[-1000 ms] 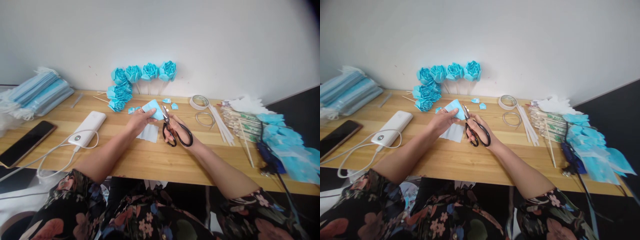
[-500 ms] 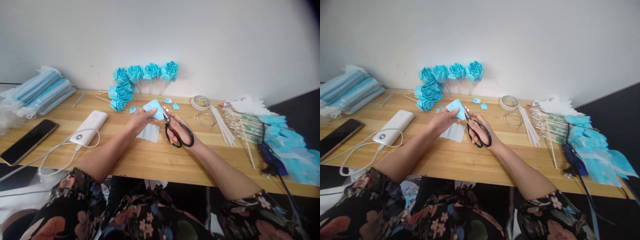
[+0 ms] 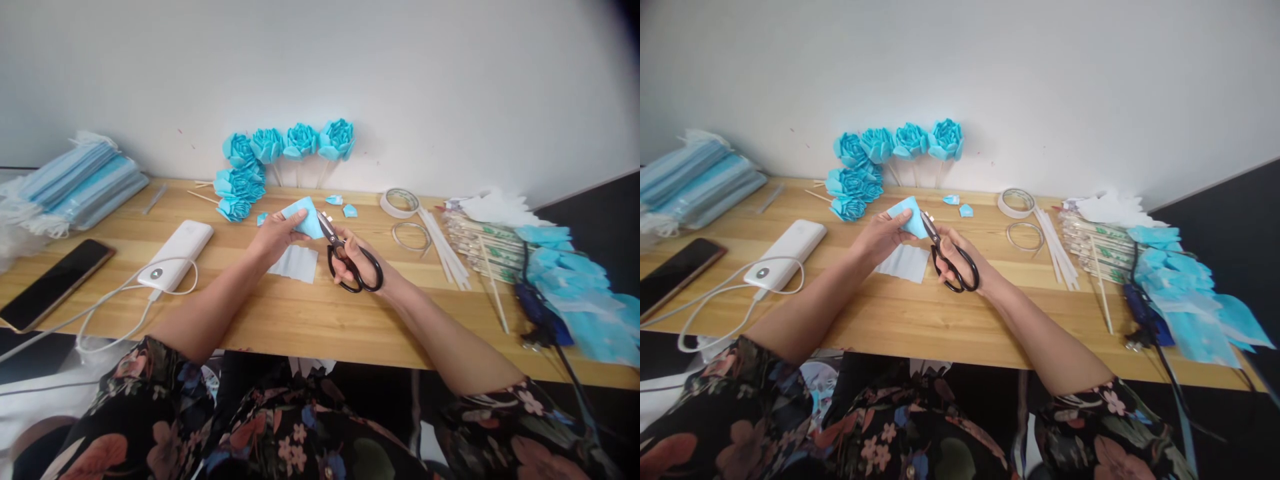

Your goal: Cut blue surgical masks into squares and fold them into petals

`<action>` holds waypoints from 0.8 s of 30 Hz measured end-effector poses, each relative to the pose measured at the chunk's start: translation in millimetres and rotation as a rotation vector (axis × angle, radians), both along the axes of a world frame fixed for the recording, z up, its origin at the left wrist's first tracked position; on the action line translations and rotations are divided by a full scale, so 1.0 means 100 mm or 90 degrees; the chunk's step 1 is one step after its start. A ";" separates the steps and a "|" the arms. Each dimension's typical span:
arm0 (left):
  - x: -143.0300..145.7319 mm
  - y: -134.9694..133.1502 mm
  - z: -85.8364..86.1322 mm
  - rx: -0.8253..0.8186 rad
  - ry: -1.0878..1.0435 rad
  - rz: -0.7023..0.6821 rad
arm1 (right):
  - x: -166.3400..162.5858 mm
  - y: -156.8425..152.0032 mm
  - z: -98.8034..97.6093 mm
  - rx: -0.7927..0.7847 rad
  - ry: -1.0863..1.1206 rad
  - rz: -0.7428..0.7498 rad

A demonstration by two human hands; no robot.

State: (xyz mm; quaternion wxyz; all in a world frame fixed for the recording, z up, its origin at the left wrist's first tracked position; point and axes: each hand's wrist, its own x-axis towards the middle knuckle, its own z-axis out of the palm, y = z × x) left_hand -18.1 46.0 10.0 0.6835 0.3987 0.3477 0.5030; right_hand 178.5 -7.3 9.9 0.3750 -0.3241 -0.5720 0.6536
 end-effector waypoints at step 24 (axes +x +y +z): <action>0.04 -0.04 -0.06 0.051 0.062 -0.025 | 0.07 0.03 -0.04 0.000 0.010 0.049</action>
